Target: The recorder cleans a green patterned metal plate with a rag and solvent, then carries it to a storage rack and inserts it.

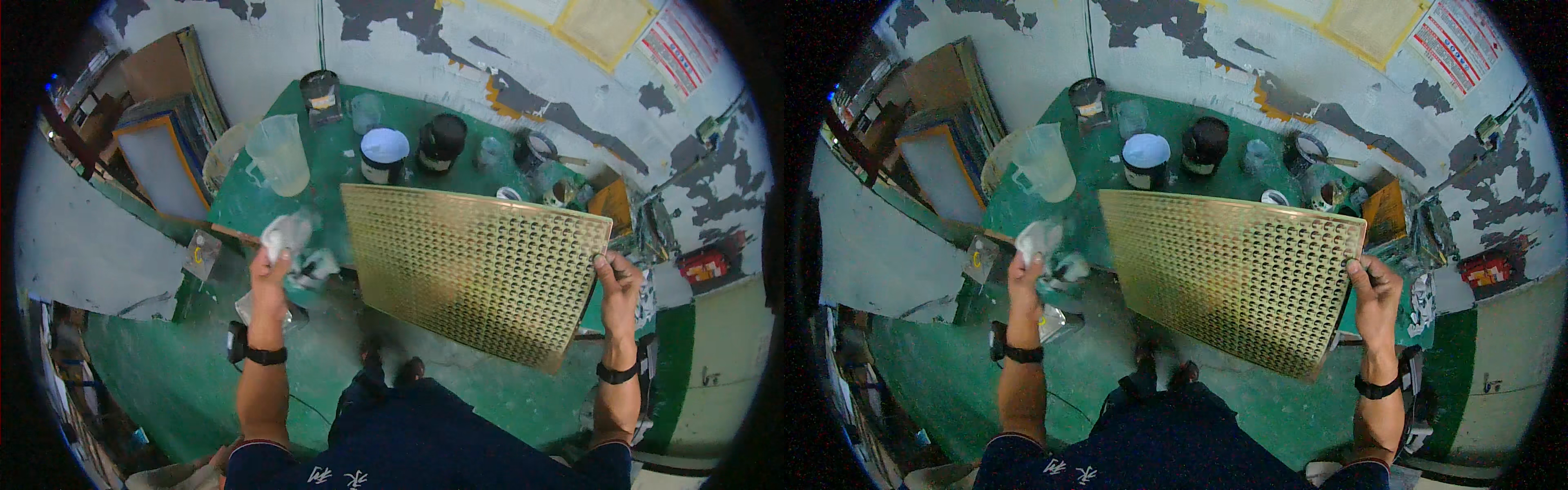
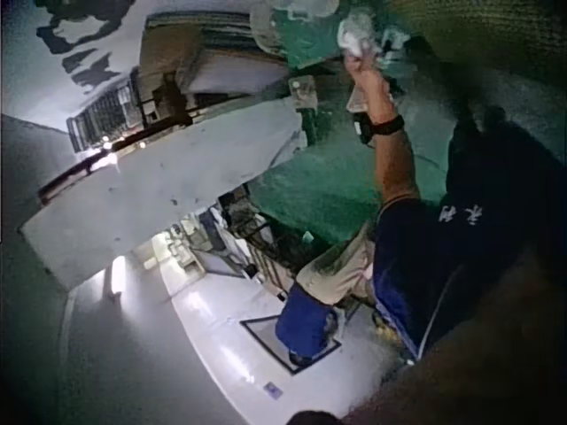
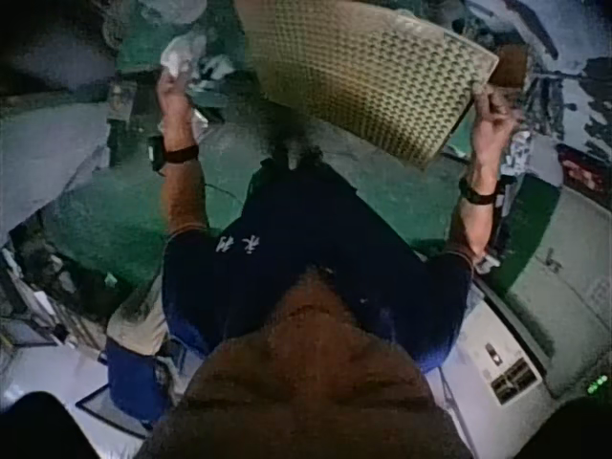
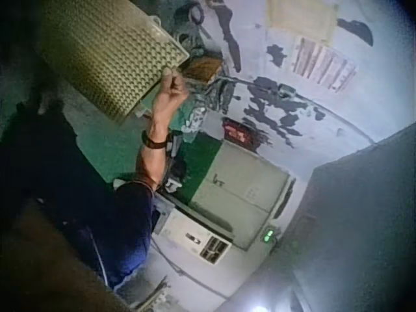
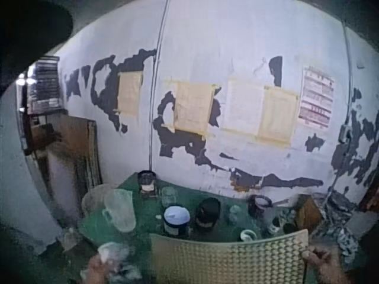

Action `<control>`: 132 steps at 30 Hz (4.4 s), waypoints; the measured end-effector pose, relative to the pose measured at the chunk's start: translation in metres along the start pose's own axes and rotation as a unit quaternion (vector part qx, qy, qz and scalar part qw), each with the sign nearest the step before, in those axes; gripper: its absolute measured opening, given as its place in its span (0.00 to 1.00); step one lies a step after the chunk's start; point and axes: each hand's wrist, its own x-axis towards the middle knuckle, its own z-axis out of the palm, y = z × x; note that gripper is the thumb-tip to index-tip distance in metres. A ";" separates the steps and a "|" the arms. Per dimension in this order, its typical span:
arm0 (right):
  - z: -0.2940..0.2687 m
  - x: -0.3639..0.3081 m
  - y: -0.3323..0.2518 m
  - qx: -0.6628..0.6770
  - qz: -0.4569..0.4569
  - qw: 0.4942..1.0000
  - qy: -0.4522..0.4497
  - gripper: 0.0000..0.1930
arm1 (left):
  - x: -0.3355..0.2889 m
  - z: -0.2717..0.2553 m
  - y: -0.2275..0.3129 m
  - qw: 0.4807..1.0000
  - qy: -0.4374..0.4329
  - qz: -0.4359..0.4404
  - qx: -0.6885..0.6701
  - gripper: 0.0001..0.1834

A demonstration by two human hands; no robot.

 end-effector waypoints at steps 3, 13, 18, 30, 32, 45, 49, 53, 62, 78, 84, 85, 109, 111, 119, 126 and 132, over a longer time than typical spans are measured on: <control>-0.018 -0.003 0.031 0.012 0.084 0.996 -0.023 0.11 | -0.029 0.049 -0.017 0.989 -0.090 0.025 0.119 0.22; -0.028 -0.013 0.098 0.055 0.139 0.989 0.015 0.09 | -0.099 0.233 -0.109 0.883 -0.430 0.094 0.161 0.16; -0.031 -0.014 0.123 -0.071 0.147 0.986 0.023 0.12 | -0.014 0.081 -0.181 0.834 -0.155 0.267 0.458 0.23; -0.018 -0.037 0.050 0.025 0.177 0.983 0.044 0.14 | 0.141 0.016 -0.069 0.764 -0.040 0.258 0.591 0.35; -0.018 -0.041 0.027 0.021 0.168 0.984 0.053 0.13 | 0.123 0.033 -0.074 0.785 -0.050 0.291 0.544 0.36; -0.046 -0.052 0.042 0.180 0.134 0.974 0.016 0.11 | -0.058 0.003 -0.099 0.955 -0.127 -0.261 -0.056 0.31; 0.026 -0.033 0.040 0.160 0.098 0.980 -0.061 0.11 | -0.119 -0.064 0.022 0.974 -0.030 -0.225 -0.028 0.33; 0.144 -0.010 0.037 0.047 -0.061 0.990 -0.119 0.11 | -0.181 -0.157 0.083 0.988 0.041 -0.147 0.004 0.32; 0.407 -0.084 -0.176 0.019 -0.318 0.905 -0.281 0.13 | -0.343 -0.357 0.122 0.932 0.346 -0.023 0.105 0.28; 0.783 -0.313 -0.507 0.079 -0.447 0.777 -0.435 0.22 | -0.442 -0.724 0.225 0.768 0.633 0.082 -0.060 0.29; 0.953 -0.398 -0.581 0.323 -0.240 0.696 -0.594 0.29 | -0.447 -0.898 0.289 0.671 0.622 0.326 -0.238 0.27; 0.990 -0.408 -0.600 0.327 -0.237 0.692 -0.598 0.29 | -0.436 -0.922 0.307 0.668 0.626 0.328 -0.232 0.27; 1.578 -0.435 -0.942 0.353 0.155 0.722 -0.575 0.15 | -0.142 -1.577 0.508 0.834 0.387 0.350 -0.181 0.34; 1.637 -0.423 -0.949 0.339 0.166 0.742 -0.554 0.15 | -0.085 -1.629 0.525 0.860 0.350 0.342 -0.145 0.34; 1.893 -0.338 -0.976 0.320 0.204 0.780 -0.497 0.15 | 0.168 -1.786 0.622 0.894 0.324 0.294 -0.100 0.34; 2.050 -0.237 -1.019 0.315 0.277 0.840 -0.344 0.16 | 0.407 -1.912 0.653 0.927 0.271 0.249 -0.072 0.38; 2.163 -0.123 -1.099 0.278 0.340 0.879 -0.186 0.21 | 0.617 -2.027 0.652 0.946 0.218 0.201 -0.132 0.40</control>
